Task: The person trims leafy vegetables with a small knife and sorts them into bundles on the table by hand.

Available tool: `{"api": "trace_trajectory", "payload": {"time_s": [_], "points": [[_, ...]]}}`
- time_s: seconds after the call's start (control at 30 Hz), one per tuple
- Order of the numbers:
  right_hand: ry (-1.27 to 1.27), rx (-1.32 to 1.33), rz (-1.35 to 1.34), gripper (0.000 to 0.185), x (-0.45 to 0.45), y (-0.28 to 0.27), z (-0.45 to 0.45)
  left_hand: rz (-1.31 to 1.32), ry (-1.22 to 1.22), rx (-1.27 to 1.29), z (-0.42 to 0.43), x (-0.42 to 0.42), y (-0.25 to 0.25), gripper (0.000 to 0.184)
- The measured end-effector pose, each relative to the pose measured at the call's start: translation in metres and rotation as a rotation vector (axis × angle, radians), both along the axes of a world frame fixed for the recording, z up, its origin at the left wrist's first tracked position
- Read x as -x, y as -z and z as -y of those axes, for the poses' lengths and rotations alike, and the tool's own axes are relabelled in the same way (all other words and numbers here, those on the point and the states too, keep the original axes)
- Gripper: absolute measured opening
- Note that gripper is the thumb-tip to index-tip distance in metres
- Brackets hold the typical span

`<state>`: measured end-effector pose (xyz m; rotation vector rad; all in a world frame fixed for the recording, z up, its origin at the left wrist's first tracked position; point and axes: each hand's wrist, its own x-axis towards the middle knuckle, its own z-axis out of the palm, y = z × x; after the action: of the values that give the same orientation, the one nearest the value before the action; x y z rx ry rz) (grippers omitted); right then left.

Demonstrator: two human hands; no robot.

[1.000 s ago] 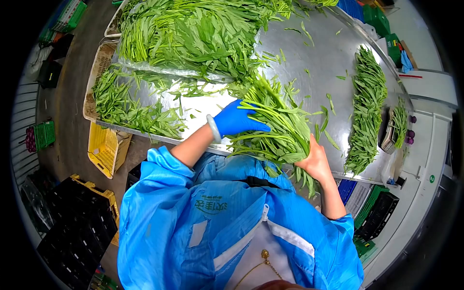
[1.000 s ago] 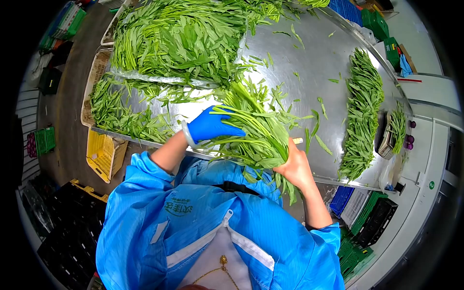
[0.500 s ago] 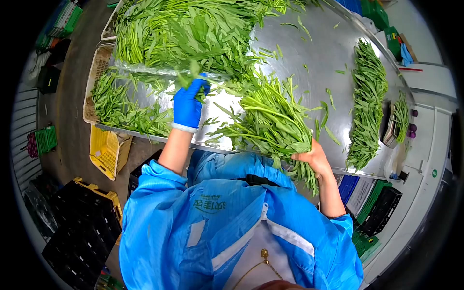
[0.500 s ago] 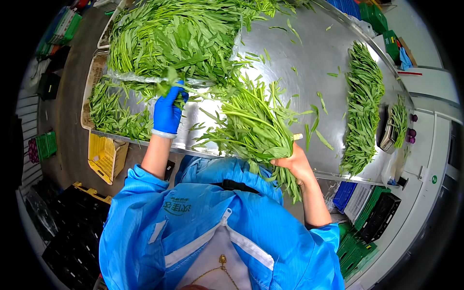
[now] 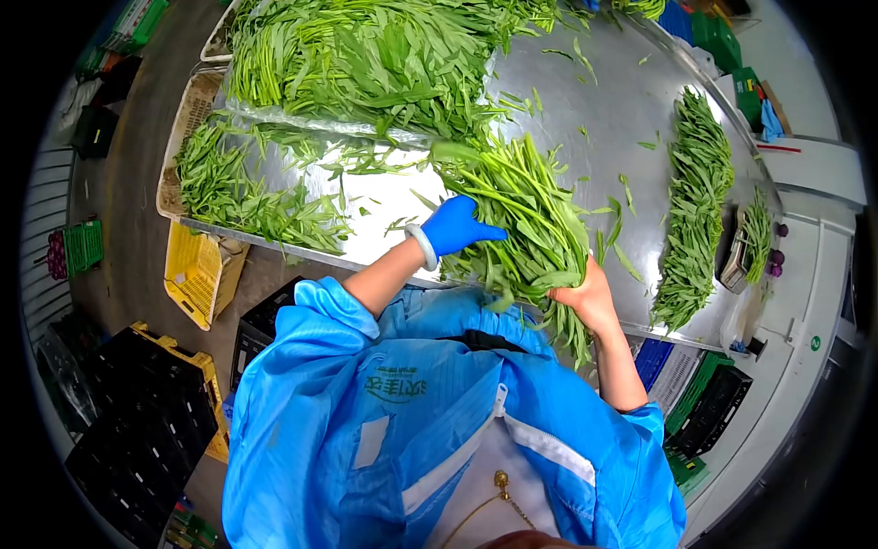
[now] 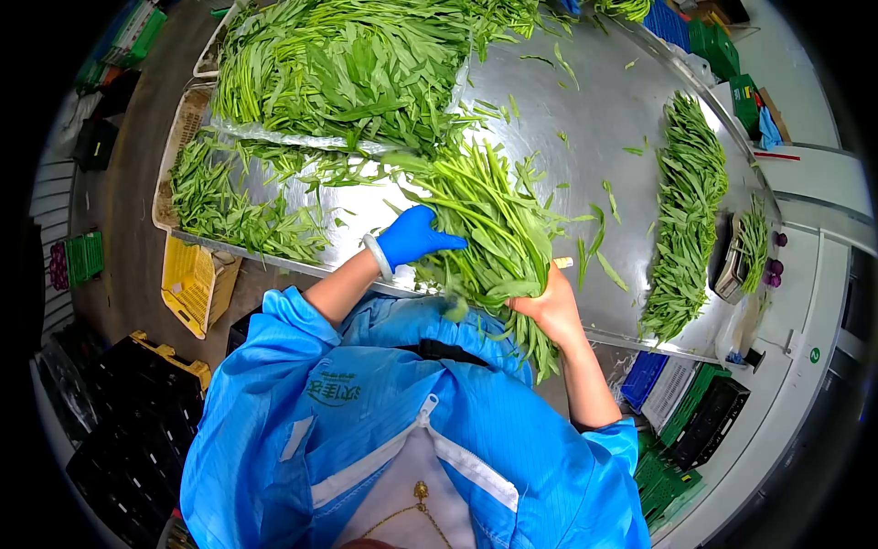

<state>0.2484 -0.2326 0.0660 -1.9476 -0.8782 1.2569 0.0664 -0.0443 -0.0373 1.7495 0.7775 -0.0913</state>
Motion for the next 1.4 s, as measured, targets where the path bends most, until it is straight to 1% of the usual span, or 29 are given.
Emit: {"api": "trace_trajectory", "payload": {"time_s": [0.1,0.17,0.2,0.23,0.27,0.3,0.33,0.37,0.43,0.5,0.57,0.63,0.67,0.77,0.83,0.87,0.9,0.97,1.0,1.03,1.1,1.2,1.3,1.33,1.4], "points": [[0.037,0.039,-0.059,0.066,-0.002,-0.003,0.005,0.004,-0.134,-0.209,-0.011,0.019,0.016,0.033],[0.136,0.063,-0.188,0.059,-0.004,-0.001,0.012,0.088,-0.437,-0.295,-0.040,0.041,0.024,0.022],[0.176,0.077,-0.235,0.058,-0.004,-0.003,0.014,0.109,-0.535,-0.224,-0.062,0.052,0.029,0.020],[0.215,0.092,-0.282,0.056,-0.004,-0.005,0.016,0.129,-0.634,-0.151,-0.076,0.057,0.023,0.019],[0.252,0.080,-0.283,0.051,-0.002,-0.005,0.017,0.308,-0.750,-0.018,-0.077,0.058,0.016,0.018],[0.256,0.078,-0.290,0.051,-0.001,-0.005,0.017,0.488,-0.858,0.118,-0.077,0.059,0.003,0.018],[0.258,0.078,-0.298,0.051,-0.001,-0.006,0.018,0.483,-0.884,0.115,-0.074,0.057,-0.002,0.019],[0.259,0.078,-0.306,0.051,0.000,-0.006,0.017,0.485,-0.852,0.147,-0.064,0.054,-0.008,0.019],[0.254,0.064,-0.318,0.053,0.002,-0.006,0.015,0.472,-0.628,0.186,-0.039,0.042,-0.011,0.024],[0.244,0.034,-0.321,0.054,0.005,-0.005,0.013,0.283,-0.474,0.398,-0.006,0.018,-0.041,0.032],[0.227,-0.012,-0.317,0.055,0.010,-0.002,0.011,0.434,-0.457,0.232,0.022,-0.007,-0.041,0.037],[0.159,-0.027,-0.253,0.059,0.012,0.001,0.010,0.288,-0.194,0.060,0.020,-0.019,-0.045,0.033],[0.126,-0.028,-0.209,0.060,0.011,0.002,0.010,0.137,-0.071,0.179,0.017,-0.026,-0.010,0.027],[0.071,-0.017,-0.090,0.066,0.004,0.002,0.014,0.447,-0.440,0.182,-0.002,-0.016,0.007,0.022],[0.051,0.035,0.018,0.067,0.002,-0.006,0.018,0.578,-0.741,0.303,-0.042,0.006,-0.002,0.017],[0.012,0.035,0.113,0.068,0.001,-0.006,0.021,0.636,-0.861,0.262,-0.052,0.012,-0.011,0.016],[0.009,0.073,0.135,0.069,0.002,-0.008,0.019,0.696,-0.982,0.217,-0.059,0.016,-0.020,0.015],[-0.002,0.145,0.181,0.070,0.006,-0.016,0.013,0.746,-0.900,0.188,-0.055,0.011,-0.040,0.014],[-0.030,0.139,0.196,0.070,0.006,-0.014,0.014,0.769,-0.861,0.174,-0.049,0.010,-0.046,0.014],[-0.057,0.130,0.213,0.070,0.004,-0.009,0.015,0.716,-0.784,0.114,-0.044,0.011,-0.048,0.017],[-0.080,0.112,0.206,0.070,0.003,-0.006,0.013,0.821,-0.789,0.369,-0.047,0.008,-0.050,0.024],[-0.082,0.098,0.156,0.071,0.004,-0.008,0.012,0.981,-0.930,0.919,-0.043,0.007,-0.069,0.028],[-0.108,0.093,0.145,0.072,0.005,-0.004,0.009,1.032,-0.559,1.212,-0.041,0.017,-0.051,0.025],[-0.113,0.091,0.142,0.072,0.005,-0.004,0.008,1.017,-0.421,1.294,-0.043,0.024,-0.045,0.022],[-0.117,0.111,0.146,0.073,0.004,-0.005,0.009,1.003,-0.604,1.098,-0.063,0.043,-0.024,0.019]]}}
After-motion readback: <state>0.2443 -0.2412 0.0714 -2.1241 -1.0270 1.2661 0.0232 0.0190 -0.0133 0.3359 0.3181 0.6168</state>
